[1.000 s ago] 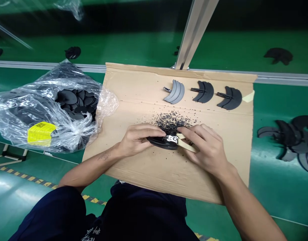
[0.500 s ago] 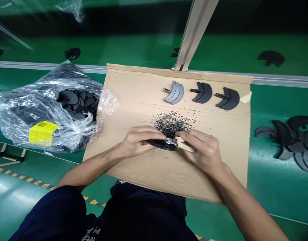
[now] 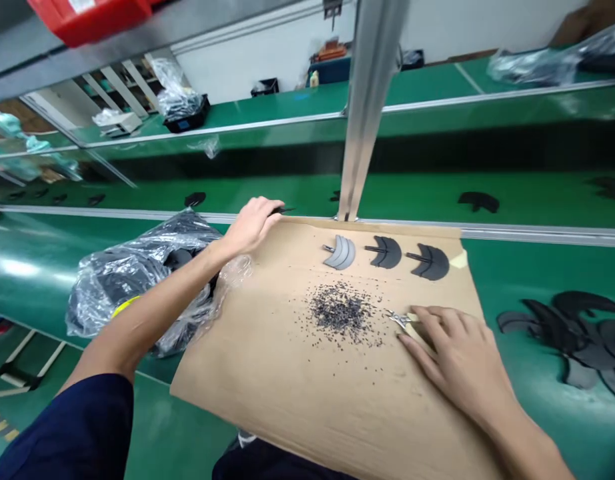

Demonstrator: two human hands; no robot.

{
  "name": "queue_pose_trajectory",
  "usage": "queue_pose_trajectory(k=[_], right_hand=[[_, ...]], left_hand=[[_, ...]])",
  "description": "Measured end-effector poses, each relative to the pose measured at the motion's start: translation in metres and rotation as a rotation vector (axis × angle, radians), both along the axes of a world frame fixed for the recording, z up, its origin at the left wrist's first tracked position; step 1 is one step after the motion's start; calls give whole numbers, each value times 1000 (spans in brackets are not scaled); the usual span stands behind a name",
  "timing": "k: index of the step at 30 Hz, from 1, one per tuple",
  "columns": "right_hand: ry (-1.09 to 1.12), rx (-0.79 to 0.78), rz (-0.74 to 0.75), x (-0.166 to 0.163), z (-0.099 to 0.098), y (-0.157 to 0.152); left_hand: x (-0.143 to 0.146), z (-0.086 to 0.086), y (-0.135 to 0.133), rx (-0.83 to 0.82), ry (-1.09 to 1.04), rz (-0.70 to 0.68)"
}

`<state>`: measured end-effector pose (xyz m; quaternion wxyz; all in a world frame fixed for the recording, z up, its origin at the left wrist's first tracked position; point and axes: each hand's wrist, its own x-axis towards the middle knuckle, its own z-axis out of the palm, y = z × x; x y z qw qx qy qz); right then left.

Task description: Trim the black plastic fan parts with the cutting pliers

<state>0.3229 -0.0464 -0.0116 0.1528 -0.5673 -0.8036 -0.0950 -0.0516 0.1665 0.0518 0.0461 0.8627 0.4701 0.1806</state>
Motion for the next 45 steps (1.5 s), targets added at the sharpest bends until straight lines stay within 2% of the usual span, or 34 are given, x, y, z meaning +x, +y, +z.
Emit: queue_pose_trajectory(k=[2, 4, 9, 13, 17, 19, 21, 24, 28, 31, 34, 35, 38, 40, 42, 43, 45], right_hand=[[-11, -5, -4, 0, -3, -4], [-9, -25, -14, 0, -2, -8], [71, -62, -37, 4, -1, -15], [138, -67, -53, 9, -4, -16], [176, -48, -45, 13, -7, -15], [191, -34, -36, 14, -8, -14], [209, -24, -29, 15, -7, -13], [242, -4, -17, 16, -5, -12], [279, 105, 34, 14, 0, -9], [287, 193, 87, -1, 9, -6], [296, 196, 194, -36, 23, 1], [298, 176, 243, -51, 27, 4], [285, 70, 366, -94, 31, 14], [311, -38, 454, -113, 28, 19], [421, -170, 512, -121, 22, 23], [506, -232, 496, -121, 19, 24], [722, -344, 362, -117, 16, 25]], left_hand=[[4, -4, 38, -7, 209, 128], [11, -10, 66, -110, 360, 221], [33, -15, 104, -218, 460, 281], [82, -21, 119, -210, 392, 219], [142, -41, 120, -218, 265, 125], [159, -49, 117, -212, 214, 138], [159, -49, 112, -197, 170, 159], [133, -37, 102, -154, 119, 179], [73, -9, 77, -89, 65, 159], [32, 3, 37, -87, 31, 87], [8, 2, -24, -140, -1, -31], [6, 0, -47, -166, -24, -105], [12, -8, -110, -242, -177, -467], [18, -11, -135, -269, -217, -586], [14, -10, -141, -297, -187, -588], [6, -7, -138, -308, -149, -545], [-19, 1, -124, -314, -27, -367]])
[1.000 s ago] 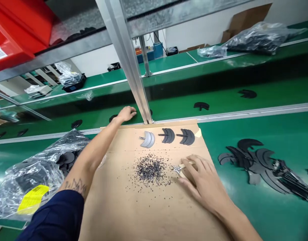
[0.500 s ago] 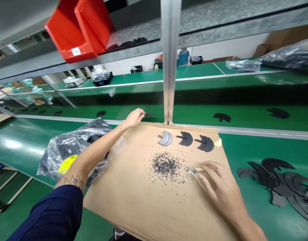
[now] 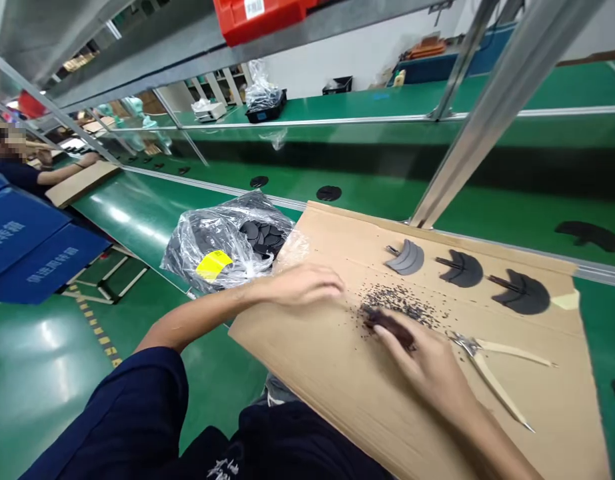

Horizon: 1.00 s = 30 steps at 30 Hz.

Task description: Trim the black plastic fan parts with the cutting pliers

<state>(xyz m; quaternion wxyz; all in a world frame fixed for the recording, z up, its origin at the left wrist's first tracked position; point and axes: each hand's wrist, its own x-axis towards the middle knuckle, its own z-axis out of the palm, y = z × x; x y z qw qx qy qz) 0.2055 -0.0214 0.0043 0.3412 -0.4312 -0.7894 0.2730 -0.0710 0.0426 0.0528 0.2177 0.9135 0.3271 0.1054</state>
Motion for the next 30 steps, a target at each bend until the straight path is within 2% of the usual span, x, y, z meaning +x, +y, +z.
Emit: queue_pose_trajectory(k=[3, 4, 7, 9, 12, 15, 17, 18, 21, 23, 24, 27, 30], right_hand=[[296, -353, -177, 8, 0, 1], [400, -467, -205, 10, 1, 1], [664, -683, -242, 12, 5, 0], [764, -750, -213, 12, 5, -1], [820, -797, -170, 13, 4, -4], [830, -811, -167, 15, 3, -7], [823, -812, -167, 15, 2, -8], [818, -810, -170, 15, 2, -9], [790, -791, -212, 14, 0, -10], [760, -764, -248, 12, -1, -11], [746, -753, -258, 12, -2, -12], [743, -772, -247, 12, -4, -13], [764, -817, -215, 13, -6, -13]], left_hand=[[-54, 12, 26, 87, 352, 357], [-72, 14, 33, 97, 462, 428], [-114, 9, 49, -13, 696, 431], [-129, 2, 56, -74, 713, 422], [-131, -2, 59, -102, 661, 453], [-109, 7, 48, 92, 522, 536], [-79, 11, 33, 202, 322, 628], [-61, 10, 24, 194, 178, 648], [2, -7, -1, -86, -352, 487], [40, -25, -15, -273, -544, 363], [56, -34, -20, -316, -608, 336], [84, -50, -32, -246, -716, 327], [89, -54, -38, -95, -738, 259]])
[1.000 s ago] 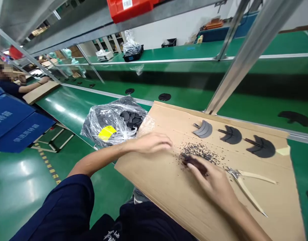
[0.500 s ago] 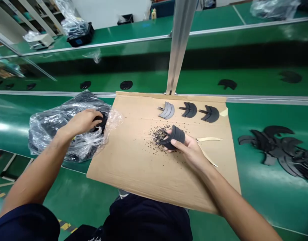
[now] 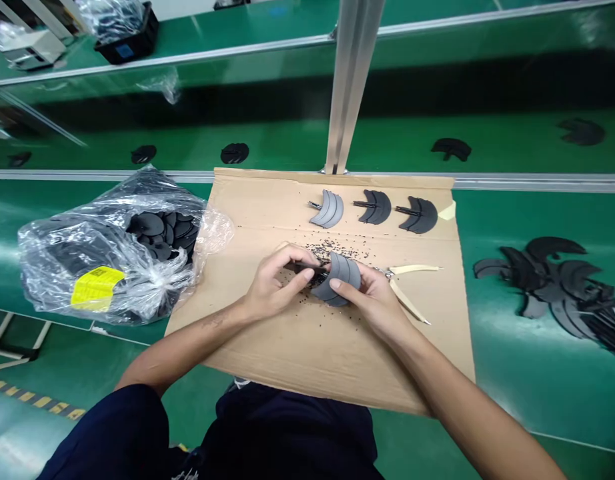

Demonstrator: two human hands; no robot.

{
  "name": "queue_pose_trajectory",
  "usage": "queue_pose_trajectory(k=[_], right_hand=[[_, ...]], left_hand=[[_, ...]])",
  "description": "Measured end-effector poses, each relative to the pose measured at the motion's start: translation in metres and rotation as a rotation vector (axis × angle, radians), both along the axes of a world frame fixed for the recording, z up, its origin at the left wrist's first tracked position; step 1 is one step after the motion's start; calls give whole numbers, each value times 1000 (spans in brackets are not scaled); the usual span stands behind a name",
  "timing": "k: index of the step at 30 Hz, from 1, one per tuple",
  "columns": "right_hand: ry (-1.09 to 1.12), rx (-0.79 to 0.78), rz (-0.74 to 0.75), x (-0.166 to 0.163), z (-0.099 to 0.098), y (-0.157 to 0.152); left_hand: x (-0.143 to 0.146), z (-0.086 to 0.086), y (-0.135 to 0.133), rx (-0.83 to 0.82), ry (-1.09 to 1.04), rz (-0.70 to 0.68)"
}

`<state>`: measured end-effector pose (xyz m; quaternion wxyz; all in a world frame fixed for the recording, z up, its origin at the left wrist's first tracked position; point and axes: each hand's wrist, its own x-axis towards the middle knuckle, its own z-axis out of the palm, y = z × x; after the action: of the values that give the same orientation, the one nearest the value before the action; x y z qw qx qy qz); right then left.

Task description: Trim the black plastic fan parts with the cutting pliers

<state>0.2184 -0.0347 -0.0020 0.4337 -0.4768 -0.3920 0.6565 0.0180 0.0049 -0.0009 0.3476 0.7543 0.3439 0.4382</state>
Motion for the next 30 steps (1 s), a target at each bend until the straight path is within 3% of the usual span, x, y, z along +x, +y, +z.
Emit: queue_pose_trajectory(k=[9, 16, 22, 30], right_hand=[[-49, -26, 30, 0, 2, 1], [43, -71, 90, 1, 5, 0], [-20, -23, 129, 1, 5, 0], [-225, 88, 33, 1, 4, 3]], left_hand=[[-12, -8, 2, 510, 104, -11], [-15, -14, 10, 408, 130, -126], [-12, -17, 8, 377, 96, -202], [-6, -21, 6, 394, 109, -269]])
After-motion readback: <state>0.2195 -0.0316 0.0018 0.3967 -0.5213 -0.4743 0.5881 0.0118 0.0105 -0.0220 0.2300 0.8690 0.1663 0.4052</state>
